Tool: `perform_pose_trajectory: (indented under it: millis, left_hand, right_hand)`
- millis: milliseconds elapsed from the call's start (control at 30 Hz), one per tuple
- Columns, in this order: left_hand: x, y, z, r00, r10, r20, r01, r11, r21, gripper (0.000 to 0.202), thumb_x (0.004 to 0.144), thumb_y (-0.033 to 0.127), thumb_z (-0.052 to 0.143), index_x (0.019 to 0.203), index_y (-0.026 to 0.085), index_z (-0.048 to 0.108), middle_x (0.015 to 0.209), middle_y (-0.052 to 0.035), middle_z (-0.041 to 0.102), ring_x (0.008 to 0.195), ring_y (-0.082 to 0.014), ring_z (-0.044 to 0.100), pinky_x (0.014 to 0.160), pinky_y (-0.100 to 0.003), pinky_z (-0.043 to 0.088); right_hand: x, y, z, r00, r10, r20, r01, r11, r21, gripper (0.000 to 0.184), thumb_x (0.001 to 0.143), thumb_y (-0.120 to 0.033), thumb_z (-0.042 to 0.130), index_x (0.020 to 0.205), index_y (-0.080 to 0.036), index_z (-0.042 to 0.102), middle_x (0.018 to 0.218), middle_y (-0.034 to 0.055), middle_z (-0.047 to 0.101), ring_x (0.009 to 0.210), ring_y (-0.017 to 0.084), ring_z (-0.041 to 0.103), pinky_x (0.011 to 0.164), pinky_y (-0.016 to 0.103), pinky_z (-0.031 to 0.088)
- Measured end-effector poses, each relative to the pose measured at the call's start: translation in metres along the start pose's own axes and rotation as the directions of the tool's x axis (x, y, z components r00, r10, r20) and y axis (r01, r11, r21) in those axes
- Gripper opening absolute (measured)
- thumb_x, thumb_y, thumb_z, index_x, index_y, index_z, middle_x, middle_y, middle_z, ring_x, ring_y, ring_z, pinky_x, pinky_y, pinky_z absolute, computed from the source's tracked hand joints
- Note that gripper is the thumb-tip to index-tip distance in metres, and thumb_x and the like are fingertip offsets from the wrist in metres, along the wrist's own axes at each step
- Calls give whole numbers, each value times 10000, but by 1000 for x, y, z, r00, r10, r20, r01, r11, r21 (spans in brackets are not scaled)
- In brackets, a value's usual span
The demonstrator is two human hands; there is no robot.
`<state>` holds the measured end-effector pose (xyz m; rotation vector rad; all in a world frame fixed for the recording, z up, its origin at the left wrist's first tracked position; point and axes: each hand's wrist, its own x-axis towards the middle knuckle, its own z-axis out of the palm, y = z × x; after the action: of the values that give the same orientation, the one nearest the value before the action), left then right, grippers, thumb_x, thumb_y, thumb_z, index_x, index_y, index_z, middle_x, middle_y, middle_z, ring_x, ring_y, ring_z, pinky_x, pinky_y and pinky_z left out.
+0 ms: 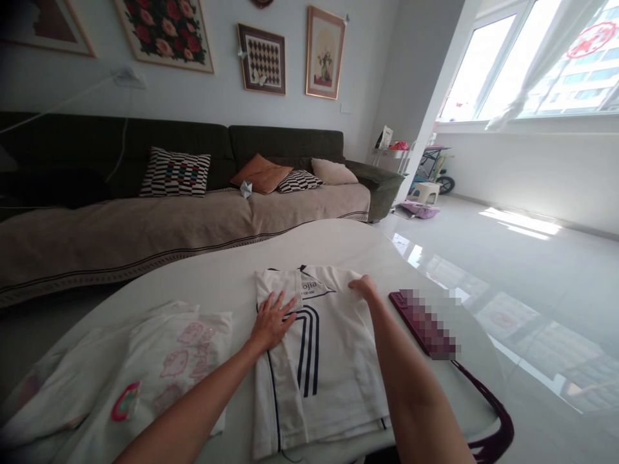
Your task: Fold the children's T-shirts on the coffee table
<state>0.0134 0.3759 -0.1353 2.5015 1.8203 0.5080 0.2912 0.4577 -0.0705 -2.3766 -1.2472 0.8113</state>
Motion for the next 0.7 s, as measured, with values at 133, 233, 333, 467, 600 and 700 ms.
perform_pose_trajectory:
  millis: [133,233,333,467,600,700]
  left_hand:
    - [0,0,0,1000,2,9,-2,1000,-16,499,845,560,266,1313,399,319,1415,3,306,1298,-289,207,1014,-445,213]
    - [-1,0,0,1000,8,13,-7,1000,-20,516,845,566,251,1324,384,305,1421,-10,295,1299,-297,202,1013,-462,202]
    - [-2,0,-2,1000,11,16,-11,1000,-21,514,848,559,251,1320,369,323,1423,-16,291,1298,-304,202,1009,-469,201]
    - [-2,0,-3,1000,25,-4,-26,999,-20,469,851,534,273,1199,321,505,1401,-15,332,1294,-300,209,1011,-451,209]
    - [-1,0,-2,1000,22,-2,-22,999,-35,435,845,524,300,1141,330,553,1387,-1,357,1293,-289,216,1015,-445,208]
    - [0,0,-1,1000,14,1,-14,999,-37,430,839,527,309,1136,335,554,1385,2,359,1292,-284,225,1017,-444,207]
  right_hand:
    - [-17,-20,-7,989,-91,-118,89,996,-21,326,838,-314,518,1114,-141,511,1095,90,549,953,194,548,793,368,461]
    - [-39,-54,8,953,-233,-192,228,972,-47,395,799,-229,522,1179,-124,488,1103,141,565,1019,234,530,811,321,430]
    - [-68,-90,41,895,-414,-164,408,910,-72,460,769,-220,527,1220,-153,465,1049,113,609,989,217,554,793,280,416]
    - [-105,-94,63,792,-609,-42,606,792,-72,548,754,-353,565,1254,-180,424,903,44,655,863,167,596,749,243,414]
    - [-133,-19,35,781,-623,-46,615,779,-119,371,800,-395,475,1110,-196,516,865,50,635,779,170,598,709,267,415]
    - [-160,58,19,764,-645,21,634,744,-211,282,742,-442,522,919,-225,556,877,42,608,727,176,588,660,280,423]
